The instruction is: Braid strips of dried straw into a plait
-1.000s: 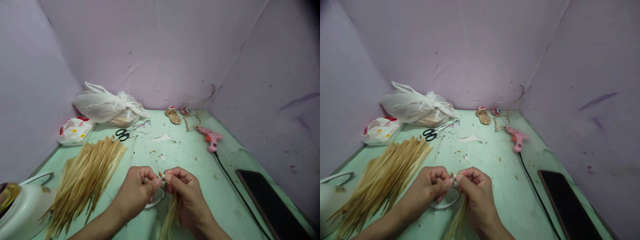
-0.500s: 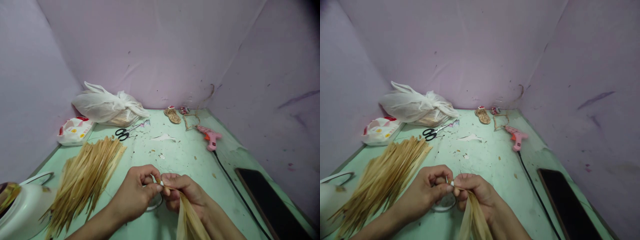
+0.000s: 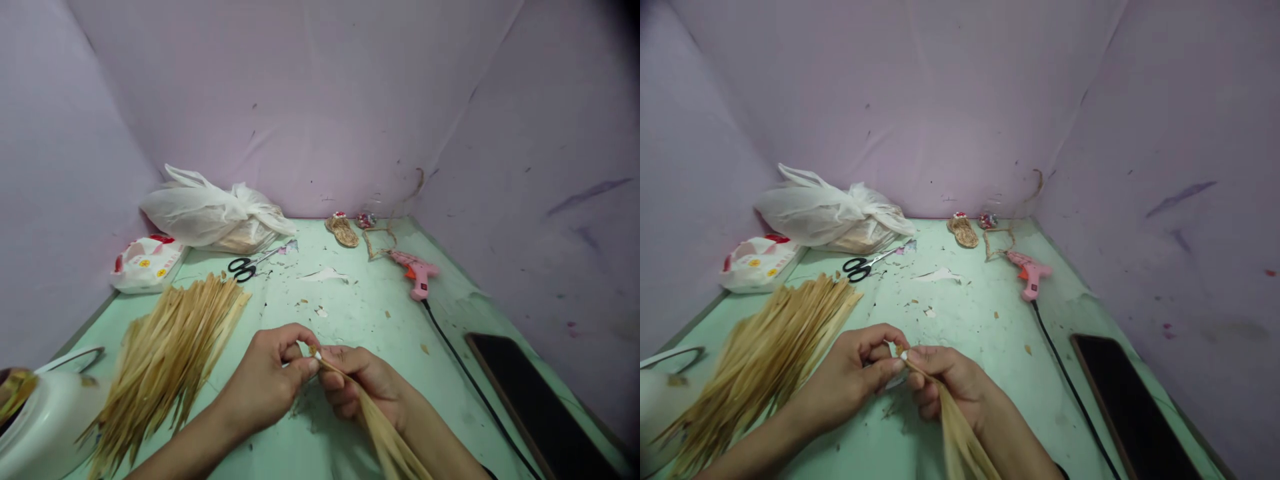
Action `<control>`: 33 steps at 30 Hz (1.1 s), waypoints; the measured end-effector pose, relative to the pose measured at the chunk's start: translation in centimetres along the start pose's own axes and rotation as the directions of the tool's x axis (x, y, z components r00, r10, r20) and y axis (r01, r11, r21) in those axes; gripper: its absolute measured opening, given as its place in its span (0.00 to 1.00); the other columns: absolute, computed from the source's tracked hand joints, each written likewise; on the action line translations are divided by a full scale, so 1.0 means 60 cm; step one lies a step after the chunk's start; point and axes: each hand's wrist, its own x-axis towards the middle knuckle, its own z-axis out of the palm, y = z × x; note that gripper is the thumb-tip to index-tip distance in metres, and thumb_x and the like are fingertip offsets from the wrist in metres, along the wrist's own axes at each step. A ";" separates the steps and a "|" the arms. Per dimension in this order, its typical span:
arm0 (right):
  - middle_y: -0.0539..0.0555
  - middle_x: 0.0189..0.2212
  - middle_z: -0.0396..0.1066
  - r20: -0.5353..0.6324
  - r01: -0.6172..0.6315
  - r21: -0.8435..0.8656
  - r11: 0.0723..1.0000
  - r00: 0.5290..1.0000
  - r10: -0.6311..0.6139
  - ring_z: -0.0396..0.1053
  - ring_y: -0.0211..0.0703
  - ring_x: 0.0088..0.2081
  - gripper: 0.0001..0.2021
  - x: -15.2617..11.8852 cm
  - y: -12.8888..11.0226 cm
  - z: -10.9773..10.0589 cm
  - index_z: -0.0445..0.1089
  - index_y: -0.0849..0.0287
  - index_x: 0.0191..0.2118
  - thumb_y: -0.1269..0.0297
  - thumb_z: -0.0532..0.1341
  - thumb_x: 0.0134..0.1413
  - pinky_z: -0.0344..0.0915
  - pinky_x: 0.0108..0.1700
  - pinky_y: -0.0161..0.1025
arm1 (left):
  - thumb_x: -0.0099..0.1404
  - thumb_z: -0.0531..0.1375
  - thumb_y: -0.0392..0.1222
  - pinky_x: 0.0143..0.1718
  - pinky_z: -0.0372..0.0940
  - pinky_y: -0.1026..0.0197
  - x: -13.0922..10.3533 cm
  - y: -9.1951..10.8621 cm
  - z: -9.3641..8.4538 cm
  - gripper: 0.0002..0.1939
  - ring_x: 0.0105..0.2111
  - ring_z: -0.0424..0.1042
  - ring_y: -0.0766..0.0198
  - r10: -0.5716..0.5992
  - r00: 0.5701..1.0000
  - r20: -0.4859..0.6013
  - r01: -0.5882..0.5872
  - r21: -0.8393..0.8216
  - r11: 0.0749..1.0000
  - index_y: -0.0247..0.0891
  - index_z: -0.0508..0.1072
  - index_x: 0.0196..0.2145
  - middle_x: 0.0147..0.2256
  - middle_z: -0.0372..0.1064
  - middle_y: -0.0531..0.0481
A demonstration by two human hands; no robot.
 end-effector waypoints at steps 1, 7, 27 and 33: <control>0.48 0.15 0.66 0.013 -0.015 0.005 1.000 1.000 0.015 0.58 0.24 0.13 0.10 0.000 0.000 -0.001 0.66 0.66 0.28 0.68 0.66 0.40 0.55 0.15 0.21 | 0.53 0.55 0.38 0.18 0.46 0.68 0.000 -0.001 0.000 0.05 0.16 0.48 0.72 0.010 1.000 0.001 -0.010 -0.008 1.000 0.36 0.68 0.29 0.13 0.47 0.63; 0.46 0.16 0.64 -0.158 0.136 -0.220 0.966 0.972 -0.173 0.55 0.23 0.12 0.08 0.001 0.008 0.022 0.64 0.63 0.28 0.65 0.62 0.45 0.50 0.15 0.21 | 0.53 0.56 0.39 0.19 0.45 0.68 0.004 -0.002 -0.006 0.04 0.16 0.48 0.73 -0.020 1.000 0.020 0.020 -0.025 0.999 0.36 0.66 0.26 0.14 0.53 0.61; 0.51 0.21 0.70 0.005 0.181 -0.981 0.063 0.357 -0.934 0.63 0.37 0.23 0.05 -0.003 0.038 0.048 0.72 0.59 0.28 0.64 0.61 0.47 0.59 0.25 0.33 | 0.53 0.56 0.46 0.16 0.47 0.67 0.006 0.016 -0.013 0.25 0.13 0.50 0.73 -0.157 0.987 0.019 0.158 -0.102 0.982 0.27 0.66 0.45 0.13 0.62 0.57; 0.48 0.16 0.66 -0.201 0.385 -0.832 0.399 0.461 -0.864 0.62 0.34 0.19 0.09 0.001 0.042 0.058 0.70 0.62 0.25 0.61 0.65 0.41 0.59 0.23 0.33 | 0.53 0.57 0.44 0.17 0.49 0.67 0.003 0.017 -0.006 0.20 0.13 0.51 0.72 -0.146 0.989 -0.021 0.144 -0.058 0.988 0.27 0.70 0.41 0.13 0.62 0.56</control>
